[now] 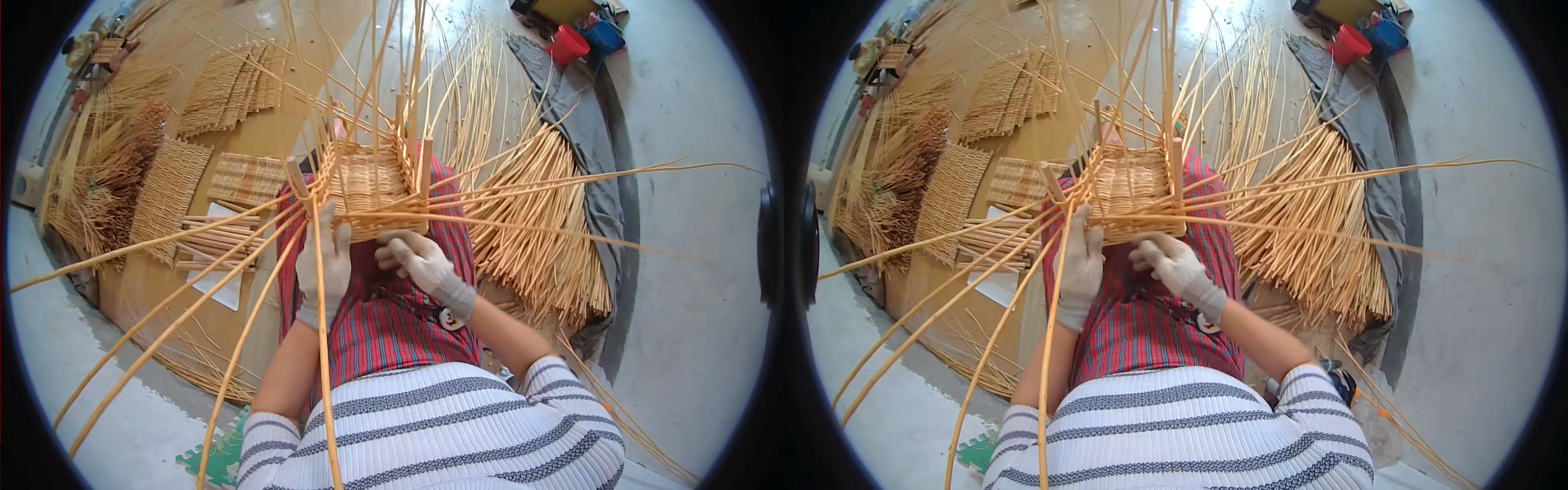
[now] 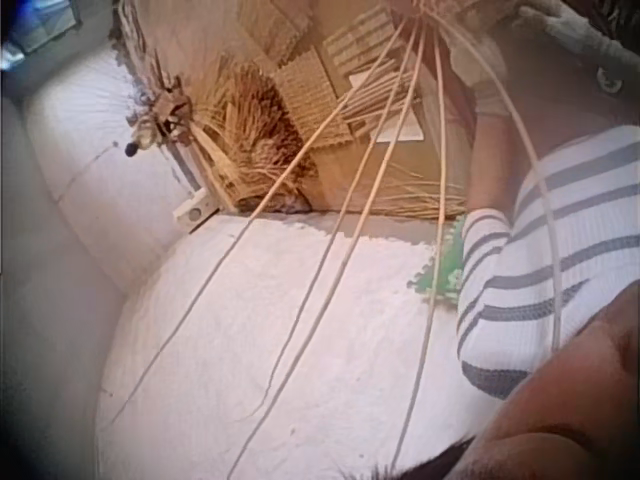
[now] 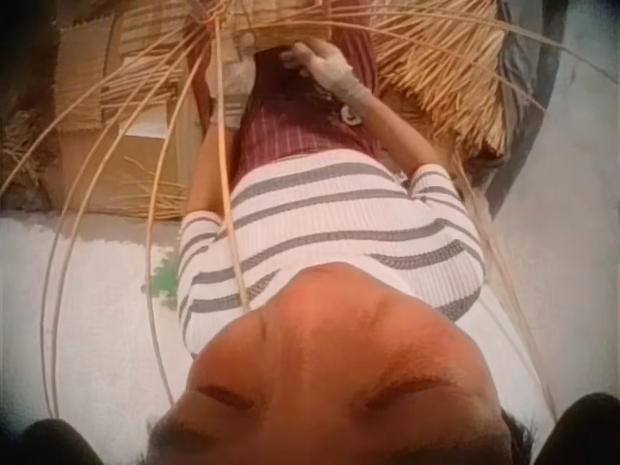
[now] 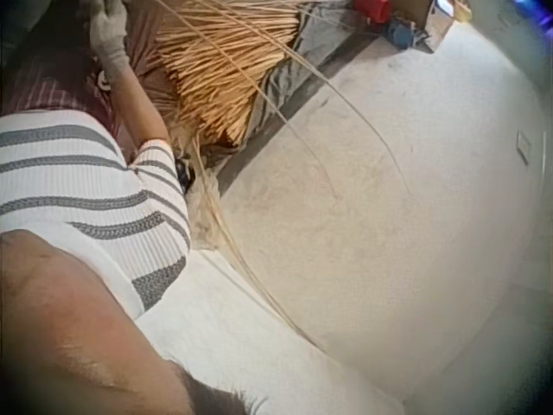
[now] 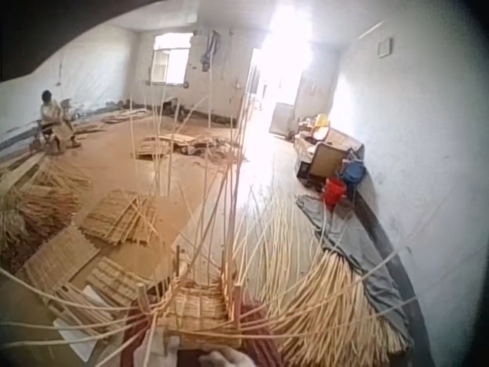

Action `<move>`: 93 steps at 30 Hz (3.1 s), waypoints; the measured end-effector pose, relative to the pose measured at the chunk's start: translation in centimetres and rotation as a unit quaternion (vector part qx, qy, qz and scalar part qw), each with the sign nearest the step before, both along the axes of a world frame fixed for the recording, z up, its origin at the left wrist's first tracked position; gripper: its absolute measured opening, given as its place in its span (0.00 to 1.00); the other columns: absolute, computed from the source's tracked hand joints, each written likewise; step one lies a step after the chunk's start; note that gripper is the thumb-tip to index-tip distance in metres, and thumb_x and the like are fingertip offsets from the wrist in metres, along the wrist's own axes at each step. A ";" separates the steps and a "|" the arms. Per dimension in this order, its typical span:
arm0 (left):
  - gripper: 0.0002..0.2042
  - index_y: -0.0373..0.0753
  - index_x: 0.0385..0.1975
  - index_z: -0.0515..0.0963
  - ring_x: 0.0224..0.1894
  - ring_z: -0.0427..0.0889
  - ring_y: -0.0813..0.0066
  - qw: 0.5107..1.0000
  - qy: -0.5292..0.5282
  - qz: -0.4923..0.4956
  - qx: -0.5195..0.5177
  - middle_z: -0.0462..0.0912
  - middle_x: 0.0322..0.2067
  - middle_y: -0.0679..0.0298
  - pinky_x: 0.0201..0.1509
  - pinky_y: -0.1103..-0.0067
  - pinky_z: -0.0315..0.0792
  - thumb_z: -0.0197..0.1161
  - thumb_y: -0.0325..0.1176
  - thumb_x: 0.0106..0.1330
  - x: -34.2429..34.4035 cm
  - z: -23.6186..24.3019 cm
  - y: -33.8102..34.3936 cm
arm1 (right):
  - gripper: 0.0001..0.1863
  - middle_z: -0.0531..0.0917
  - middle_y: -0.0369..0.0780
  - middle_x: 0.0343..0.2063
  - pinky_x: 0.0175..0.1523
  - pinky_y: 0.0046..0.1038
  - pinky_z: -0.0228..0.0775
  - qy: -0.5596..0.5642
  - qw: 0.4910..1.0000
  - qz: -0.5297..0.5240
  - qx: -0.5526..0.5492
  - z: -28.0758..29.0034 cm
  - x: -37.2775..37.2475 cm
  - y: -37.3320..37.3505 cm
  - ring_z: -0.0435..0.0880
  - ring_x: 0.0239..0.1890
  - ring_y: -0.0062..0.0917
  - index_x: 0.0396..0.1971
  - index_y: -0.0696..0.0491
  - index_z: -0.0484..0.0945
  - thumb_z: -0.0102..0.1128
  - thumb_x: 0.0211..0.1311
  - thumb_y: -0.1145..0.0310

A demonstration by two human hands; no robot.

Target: Weaving a rectangular basket using long, flexible plant stalks.

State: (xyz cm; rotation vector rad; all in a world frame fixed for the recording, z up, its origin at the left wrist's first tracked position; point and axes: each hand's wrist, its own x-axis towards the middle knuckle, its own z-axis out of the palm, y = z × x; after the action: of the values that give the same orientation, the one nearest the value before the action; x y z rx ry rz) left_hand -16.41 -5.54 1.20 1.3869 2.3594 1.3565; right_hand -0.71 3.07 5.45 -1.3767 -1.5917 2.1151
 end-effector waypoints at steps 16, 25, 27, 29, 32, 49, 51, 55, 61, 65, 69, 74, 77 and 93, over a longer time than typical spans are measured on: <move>0.16 0.33 0.38 0.76 0.16 0.79 0.77 0.889 -0.413 -0.116 -0.160 0.80 0.24 0.62 0.17 0.80 0.75 0.62 0.44 0.70 -1.6 -1.9 3.4 | 0.09 0.86 0.43 0.35 0.24 0.16 0.70 0.244 0.899 -0.263 0.252 -1.1 4.3 5.2 0.85 0.33 0.21 0.49 0.50 0.67 0.44 0.74 0.77; 0.21 0.32 0.31 0.77 0.14 0.81 0.74 0.915 -0.389 -0.015 -0.108 0.79 0.17 0.63 0.15 0.79 0.75 0.61 0.49 0.70 0.1 -2.3 3.9 | 0.32 0.72 0.49 0.60 0.58 0.26 0.71 0.028 0.735 -0.063 0.674 -0.1 -15.8 14.8 0.76 0.58 0.41 0.65 0.46 0.68 0.61 0.60 0.76; 0.21 0.32 0.31 0.77 0.14 0.81 0.74 0.906 -0.408 -0.001 -0.109 0.78 0.16 0.64 0.15 0.79 0.74 0.61 0.49 0.70 0.1 -2.3 4.0 | 0.26 0.75 0.46 0.58 0.52 0.26 0.72 0.241 0.836 -0.199 0.450 -0.3 -18.2 15.1 0.78 0.47 0.32 0.64 0.50 0.69 0.59 0.66 0.68; 0.20 0.33 0.31 0.77 0.15 0.81 0.75 0.894 -0.433 0.001 -0.115 0.77 0.16 0.66 0.15 0.79 0.74 0.62 0.49 0.69 -0.1 -2.2 4.2 | 0.24 0.77 0.43 0.53 0.51 0.24 0.70 0.291 0.823 -0.220 0.435 -0.3 -17.1 13.9 0.78 0.45 0.26 0.61 0.52 0.70 0.59 0.65 0.68; 0.20 0.33 0.30 0.78 0.15 0.80 0.76 0.887 -0.448 -0.028 -0.113 0.78 0.17 0.65 0.15 0.79 0.73 0.64 0.48 0.68 -0.6 -2.4 4.5 | 0.12 0.78 0.37 0.42 0.46 0.21 0.68 0.301 0.756 -0.262 0.519 -0.8 -10.7 10.4 0.75 0.41 0.20 0.51 0.52 0.72 0.53 0.70 0.67; 0.16 0.34 0.38 0.75 0.19 0.82 0.73 0.903 -0.430 0.010 0.020 0.82 0.26 0.58 0.18 0.77 0.80 0.71 0.39 0.63 2.5 -1.1 2.9 | 0.23 0.80 0.40 0.24 0.40 0.37 0.78 0.384 0.824 -0.374 0.184 -1.6 6.5 3.1 0.82 0.29 0.29 0.38 0.54 0.76 0.46 0.74 0.47; 0.17 0.34 0.50 0.74 0.28 0.84 0.75 0.871 -0.472 0.029 0.131 0.82 0.35 0.58 0.26 0.78 0.81 0.67 0.36 0.67 2.1 -0.9 -0.8 | 0.20 0.84 0.42 0.30 0.40 0.29 0.79 0.151 0.931 -0.317 0.102 -2.1 7.8 2.8 0.85 0.34 0.28 0.41 0.56 0.79 0.50 0.74 0.53; 0.07 0.37 0.43 0.77 0.30 0.78 0.83 0.920 -0.361 0.044 0.148 0.79 0.33 0.67 0.29 0.83 0.75 0.61 0.32 0.71 -1.6 -1.3 -6.3 | 0.09 0.85 0.39 0.33 0.41 0.26 0.80 0.165 0.984 0.037 0.056 -2.0 3.7 -3.3 0.85 0.34 0.22 0.44 0.56 0.80 0.57 0.69 0.68; 0.10 0.38 0.47 0.81 0.46 0.80 0.75 0.987 -0.078 0.001 0.141 0.81 0.41 0.62 0.51 0.82 0.75 0.63 0.28 0.68 -0.3 -1.0 -8.7 | 0.12 0.85 0.38 0.32 0.46 0.39 0.76 0.449 0.674 0.282 0.514 0.6 -6.1 -11.4 0.85 0.40 0.39 0.32 0.49 0.83 0.62 0.55 0.57; 0.21 0.37 0.60 0.73 0.51 0.79 0.73 0.986 -0.106 -0.123 -0.028 0.80 0.50 0.57 0.53 0.79 0.75 0.62 0.24 0.67 -1.8 1.8 -8.5 | 0.12 0.84 0.35 0.23 0.39 0.39 0.75 0.301 0.657 0.458 0.517 0.7 -5.3 -12.4 0.86 0.31 0.37 0.27 0.45 0.84 0.62 0.51 0.53; 0.27 0.37 0.67 0.63 0.41 0.80 0.78 0.977 0.014 -0.160 0.143 0.83 0.36 0.62 0.52 0.78 0.76 0.60 0.23 0.68 -2.1 4.0 -4.7 | 0.09 0.83 0.37 0.19 0.37 0.36 0.74 0.222 0.665 0.461 0.544 1.7 -2.9 -13.0 0.86 0.29 0.36 0.26 0.45 0.84 0.61 0.52 0.57; 0.19 0.36 0.66 0.61 0.17 0.62 0.86 0.930 -0.299 -0.084 0.196 0.61 0.13 0.74 0.42 0.70 0.81 0.45 0.31 0.77 -3.1 7.2 -0.6 | 0.11 0.80 0.43 0.16 0.36 0.37 0.76 0.194 0.796 0.379 0.430 2.0 1.6 -7.9 0.84 0.25 0.38 0.22 0.50 0.81 0.66 0.55 0.59; 0.18 0.33 0.59 0.67 0.15 0.58 0.86 0.927 -0.334 -0.070 0.156 0.57 0.12 0.75 0.37 0.69 0.81 0.37 0.36 0.80 -4.5 7.4 -1.1 | 0.15 0.78 0.39 0.15 0.34 0.31 0.77 0.336 0.901 0.061 0.268 -1.7 3.2 -0.3 0.82 0.21 0.30 0.30 0.52 0.79 0.61 0.64 0.55; 0.44 0.33 0.68 0.54 0.59 0.72 0.67 0.939 -0.314 -0.025 0.140 0.70 0.59 0.55 0.65 0.74 0.67 0.74 0.45 0.59 -1.1 -5.1 1.1 | 0.05 0.82 0.36 0.34 0.47 0.22 0.76 0.174 0.923 -0.121 0.320 -4.1 3.7 6.2 0.81 0.39 0.18 0.41 0.58 0.74 0.55 0.68 0.82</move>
State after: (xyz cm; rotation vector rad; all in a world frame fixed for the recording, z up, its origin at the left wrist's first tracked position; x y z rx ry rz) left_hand -17.46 -4.40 -3.90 0.8570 1.7525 1.8322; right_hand 2.95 9.30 1.39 -0.8642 -1.6399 1.3992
